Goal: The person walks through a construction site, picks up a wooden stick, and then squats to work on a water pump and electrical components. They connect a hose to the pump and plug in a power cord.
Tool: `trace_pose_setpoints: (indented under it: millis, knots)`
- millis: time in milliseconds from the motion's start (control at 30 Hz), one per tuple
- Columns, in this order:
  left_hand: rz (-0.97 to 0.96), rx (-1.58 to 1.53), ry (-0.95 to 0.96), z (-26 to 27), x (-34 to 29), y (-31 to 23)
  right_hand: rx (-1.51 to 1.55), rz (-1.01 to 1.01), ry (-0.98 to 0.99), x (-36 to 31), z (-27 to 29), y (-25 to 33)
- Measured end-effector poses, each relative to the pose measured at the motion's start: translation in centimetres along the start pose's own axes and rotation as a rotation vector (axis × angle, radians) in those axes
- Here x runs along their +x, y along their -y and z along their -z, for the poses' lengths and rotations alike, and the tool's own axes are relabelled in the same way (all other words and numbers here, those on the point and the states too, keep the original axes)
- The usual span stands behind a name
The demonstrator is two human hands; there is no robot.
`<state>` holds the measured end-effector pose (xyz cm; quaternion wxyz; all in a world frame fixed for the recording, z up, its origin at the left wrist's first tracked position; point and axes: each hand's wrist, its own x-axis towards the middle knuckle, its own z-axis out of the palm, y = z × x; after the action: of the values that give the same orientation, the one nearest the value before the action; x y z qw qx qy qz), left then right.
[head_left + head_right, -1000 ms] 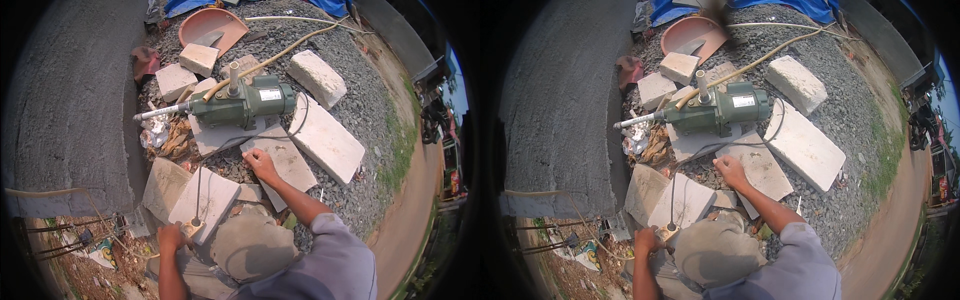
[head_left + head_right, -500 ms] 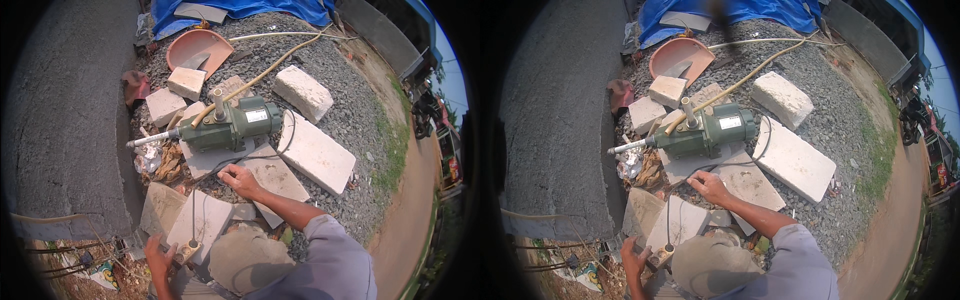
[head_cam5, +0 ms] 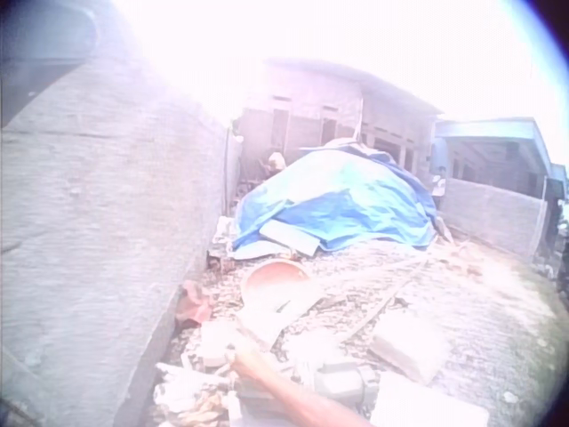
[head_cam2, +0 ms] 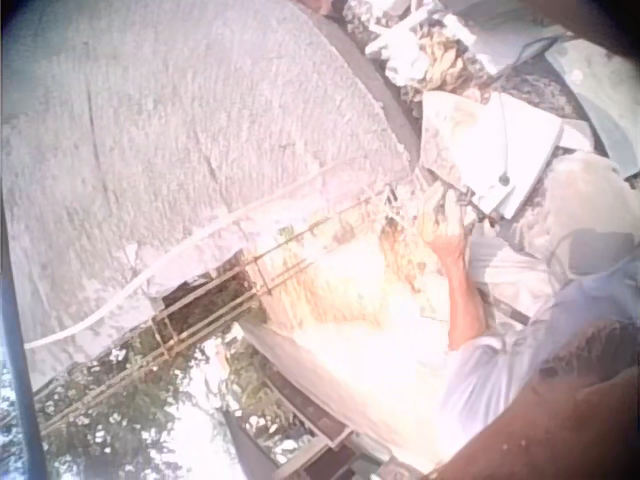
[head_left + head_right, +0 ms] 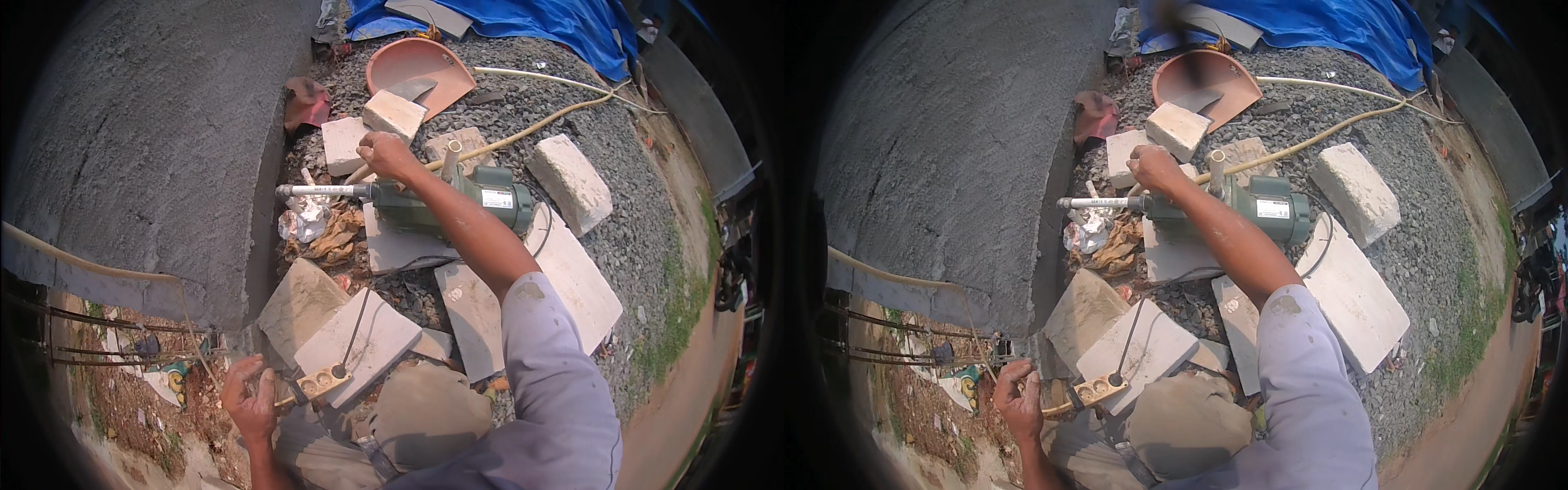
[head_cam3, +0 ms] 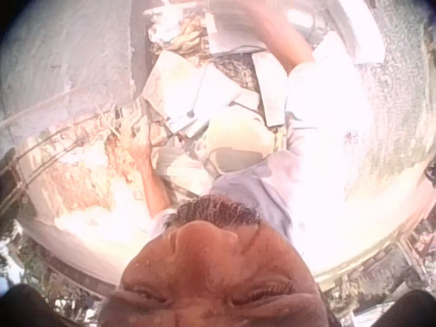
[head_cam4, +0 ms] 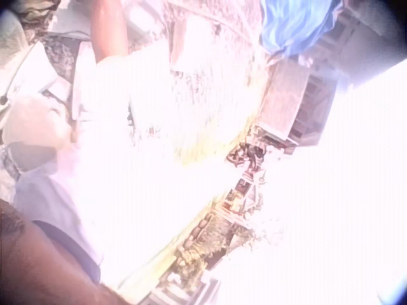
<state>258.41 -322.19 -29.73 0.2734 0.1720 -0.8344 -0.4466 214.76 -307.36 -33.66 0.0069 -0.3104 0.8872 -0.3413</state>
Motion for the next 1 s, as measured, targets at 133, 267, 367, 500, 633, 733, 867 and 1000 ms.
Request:
trace_pose_setpoints:
  millis: [133,267,367,500,633,733,867,1000]
  knots:
    - [0.074,0.049,0.086,-2.2,-2.2,-0.1,-0.438,-0.03,0.299,5.7,-4.7,-6.5]
    - [0.193,-0.02,0.036,-2.4,-3.4,0.9,-0.589,-0.143,0.553,8.2,-7.3,-9.2]
    - [0.322,-0.088,-0.046,-1.8,-3.8,0.4,-0.656,-0.144,0.668,8.3,-8.6,-7.7]
    - [0.435,-0.154,0.034,-2.1,-2.1,-0.9,-0.701,-0.171,0.734,8.7,-8.6,-9.7]
    - [0.289,-0.07,0.158,-2.3,-0.8,-0.9,-0.694,-0.16,0.715,8.6,-7.3,-5.1]
    - [0.314,-0.065,0.16,-2.5,-1.3,-0.8,-0.494,0.259,0.277,10.3,-9.6,-5.9]
    - [0.325,-0.047,0.156,-2.4,-2.1,0.6,-0.482,0.449,0.17,13.0,-5.9,-1.9]
    - [0.396,-0.145,0.145,-2.7,-1.7,1.3,-0.317,0.668,0.045,14.2,-1.5,2.9]
